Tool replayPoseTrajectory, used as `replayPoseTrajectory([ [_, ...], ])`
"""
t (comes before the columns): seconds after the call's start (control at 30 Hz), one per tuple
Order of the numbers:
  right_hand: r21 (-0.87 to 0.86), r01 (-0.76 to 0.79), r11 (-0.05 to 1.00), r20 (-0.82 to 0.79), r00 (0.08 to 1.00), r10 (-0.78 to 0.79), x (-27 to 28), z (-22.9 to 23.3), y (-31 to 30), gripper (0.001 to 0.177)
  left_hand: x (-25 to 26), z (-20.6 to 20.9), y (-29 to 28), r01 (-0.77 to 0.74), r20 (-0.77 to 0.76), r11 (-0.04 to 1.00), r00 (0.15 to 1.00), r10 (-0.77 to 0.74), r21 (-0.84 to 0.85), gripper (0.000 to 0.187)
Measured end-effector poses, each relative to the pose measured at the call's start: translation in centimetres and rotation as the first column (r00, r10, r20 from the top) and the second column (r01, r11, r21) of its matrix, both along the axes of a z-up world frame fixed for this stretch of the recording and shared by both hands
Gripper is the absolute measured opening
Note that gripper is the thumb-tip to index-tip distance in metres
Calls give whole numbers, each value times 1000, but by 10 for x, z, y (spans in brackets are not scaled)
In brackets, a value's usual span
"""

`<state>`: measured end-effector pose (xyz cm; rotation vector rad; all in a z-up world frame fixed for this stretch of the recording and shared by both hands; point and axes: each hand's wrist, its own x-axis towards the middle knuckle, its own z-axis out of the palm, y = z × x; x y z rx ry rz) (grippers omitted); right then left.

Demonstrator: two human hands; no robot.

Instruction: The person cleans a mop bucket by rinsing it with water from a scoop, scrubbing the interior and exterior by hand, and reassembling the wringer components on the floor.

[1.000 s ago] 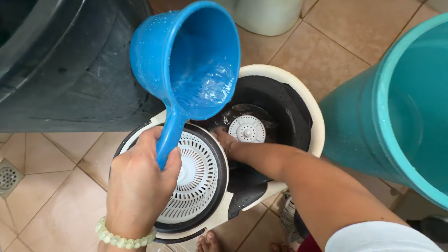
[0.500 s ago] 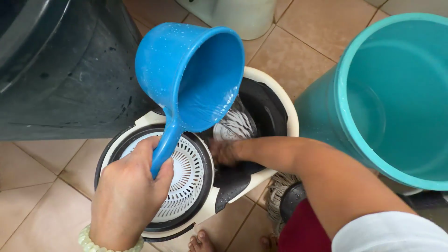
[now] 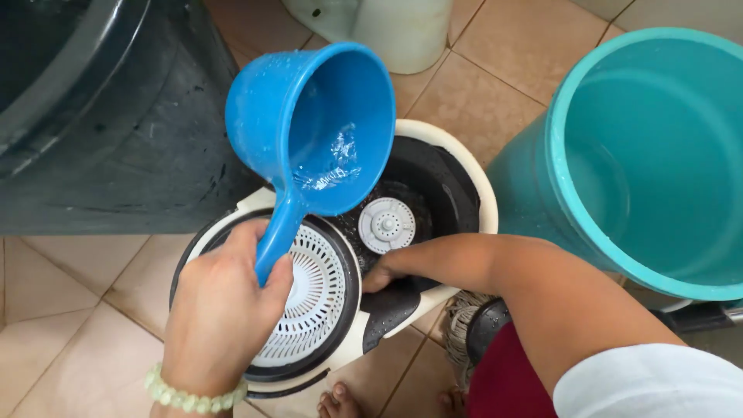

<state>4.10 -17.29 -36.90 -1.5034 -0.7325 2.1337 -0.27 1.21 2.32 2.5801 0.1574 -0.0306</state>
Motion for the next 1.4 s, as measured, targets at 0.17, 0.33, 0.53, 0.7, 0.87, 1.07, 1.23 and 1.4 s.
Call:
replayPoseTrajectory([
  [0.17,-118,701,704,-39,705,-708,3,49,4,56,2,-3,3,38,21,999,999,-38,-20,28],
  [0.33,-274,937,218,-259,147,-955,39,89,45,60,-16,4,11,102,-15,994,995,-102,27,32],
  [0.53,-272,955,122,-321,29,-947,35,97,34,38,-81,18,29,8,-98,975,995,14,220,25],
  [0.7,712,612,344,328,143,-934,-1,199,51,55,-151,30,31,-122,-61,935,987,151,332,26],
  [0.87,271,-90,958,928,289,-235,-72,284,95,93,-211,37,32,-289,1,903,953,304,320,22],
  [1.07,130,-270,954,956,291,-48,-131,236,93,21,-315,18,67,-451,-104,875,876,472,176,35],
  [1.23,327,-223,918,943,138,-302,-109,286,75,21,-397,-2,107,-693,2,721,721,693,3,39],
  [1.4,569,1,822,798,240,-552,-68,397,56,44,-396,-4,151,-911,6,407,408,913,-72,38],
])
